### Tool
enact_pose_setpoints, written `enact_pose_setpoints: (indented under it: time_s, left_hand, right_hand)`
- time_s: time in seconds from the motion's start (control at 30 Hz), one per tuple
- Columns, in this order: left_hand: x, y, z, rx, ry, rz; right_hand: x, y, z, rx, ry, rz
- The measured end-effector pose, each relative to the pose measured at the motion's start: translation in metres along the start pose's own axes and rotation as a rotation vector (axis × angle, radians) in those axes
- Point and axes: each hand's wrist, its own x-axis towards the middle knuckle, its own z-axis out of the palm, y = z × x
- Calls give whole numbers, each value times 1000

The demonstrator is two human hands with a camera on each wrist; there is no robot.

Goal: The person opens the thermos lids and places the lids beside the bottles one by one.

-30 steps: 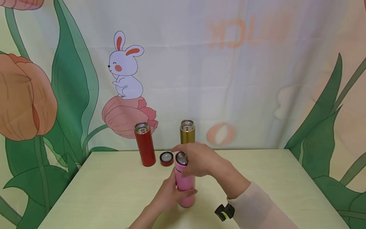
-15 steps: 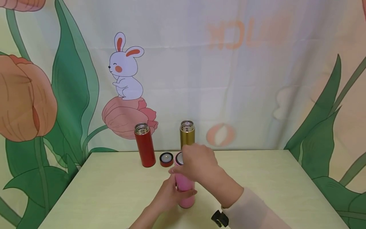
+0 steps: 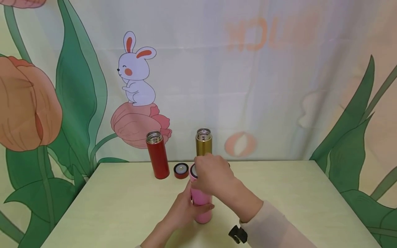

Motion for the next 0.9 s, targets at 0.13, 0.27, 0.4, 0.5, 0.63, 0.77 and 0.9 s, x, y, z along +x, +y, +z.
enact_pose_setpoints:
  time_s: [0.13, 0.27, 0.4, 0.5, 0.63, 0.77, 0.9]
  left_hand:
    - [-1, 1, 0, 7, 3, 12]
    - [-1, 1, 0, -6, 0, 2]
    - [-1, 1, 0, -13, -3, -1]
    - [0, 1, 0, -8, -1, 9]
    - [-1, 1, 0, -4, 2, 13]
    - [-1, 1, 0, 2, 5, 11]
    - [-1, 1, 0, 9, 9, 16]
  right_hand:
    - [1, 3, -5, 46, -51, -10]
    - [4, 7, -8, 98, -98, -24]
    - [6, 10, -11, 143, -144, -22]
    - [8, 12, -12, 154, -174, -22]
    - [9, 15, -13, 164, -192, -49]
    - [8, 18, -14, 184, -208, -77]
    - [8, 19, -14, 192, -223, -90]
